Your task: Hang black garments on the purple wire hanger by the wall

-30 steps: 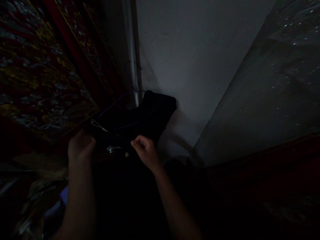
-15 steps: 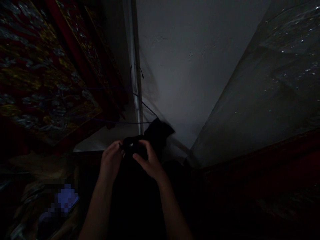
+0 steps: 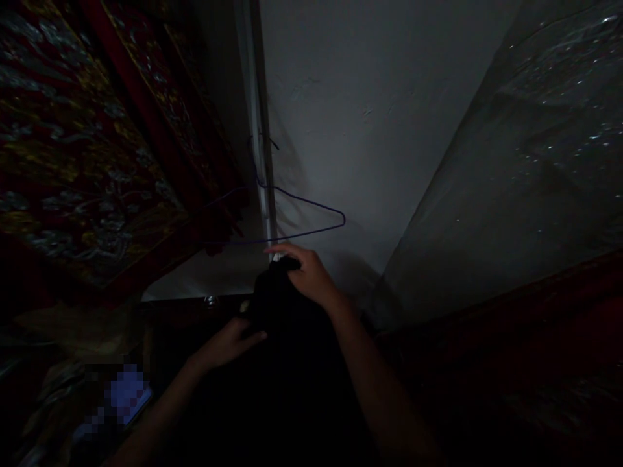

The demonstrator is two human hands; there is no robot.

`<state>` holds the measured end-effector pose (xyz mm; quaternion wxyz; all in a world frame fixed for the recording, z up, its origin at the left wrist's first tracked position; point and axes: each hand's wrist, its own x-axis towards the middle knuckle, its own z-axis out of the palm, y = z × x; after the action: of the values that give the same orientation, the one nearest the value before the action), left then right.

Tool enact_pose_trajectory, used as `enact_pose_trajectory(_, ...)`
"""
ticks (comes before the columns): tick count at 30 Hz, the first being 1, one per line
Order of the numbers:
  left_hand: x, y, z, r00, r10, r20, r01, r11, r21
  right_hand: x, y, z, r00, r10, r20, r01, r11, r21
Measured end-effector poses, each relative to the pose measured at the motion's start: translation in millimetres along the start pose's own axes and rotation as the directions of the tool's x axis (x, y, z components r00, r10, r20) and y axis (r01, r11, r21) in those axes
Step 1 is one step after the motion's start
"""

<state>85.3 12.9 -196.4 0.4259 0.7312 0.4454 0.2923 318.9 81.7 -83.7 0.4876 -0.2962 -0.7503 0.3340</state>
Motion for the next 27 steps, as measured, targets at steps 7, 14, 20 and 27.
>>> enact_pose_trajectory(7, -10, 1, -86.4, 0.959, -0.013, -0.284, 0.040, 0.995, 0.090, 32, 46, -18, 0.948, 0.196, -0.249, -0.238, 0.959, -0.152)
enact_pose_trajectory(14, 8, 30, -153.5, 0.815, 0.194, -0.546, -0.101, 0.975, 0.196, 31, 14, -47, 0.934, 0.055, -0.353, -0.196, 0.905, -0.377)
enact_pose_trajectory(20, 33, 74, -157.5, 0.810, 0.417, -0.413, -0.172, 0.842, 0.512, 32, 8, -49, 0.930, 0.111, -0.349, -0.245, 0.898, -0.366)
enact_pose_trajectory(27, 63, 111, -156.0, 0.714, 0.521, -0.468, -0.282, 0.826, 0.489, 13, 8, -46, 0.977, -0.022, -0.211, -0.038, 0.960, -0.277)
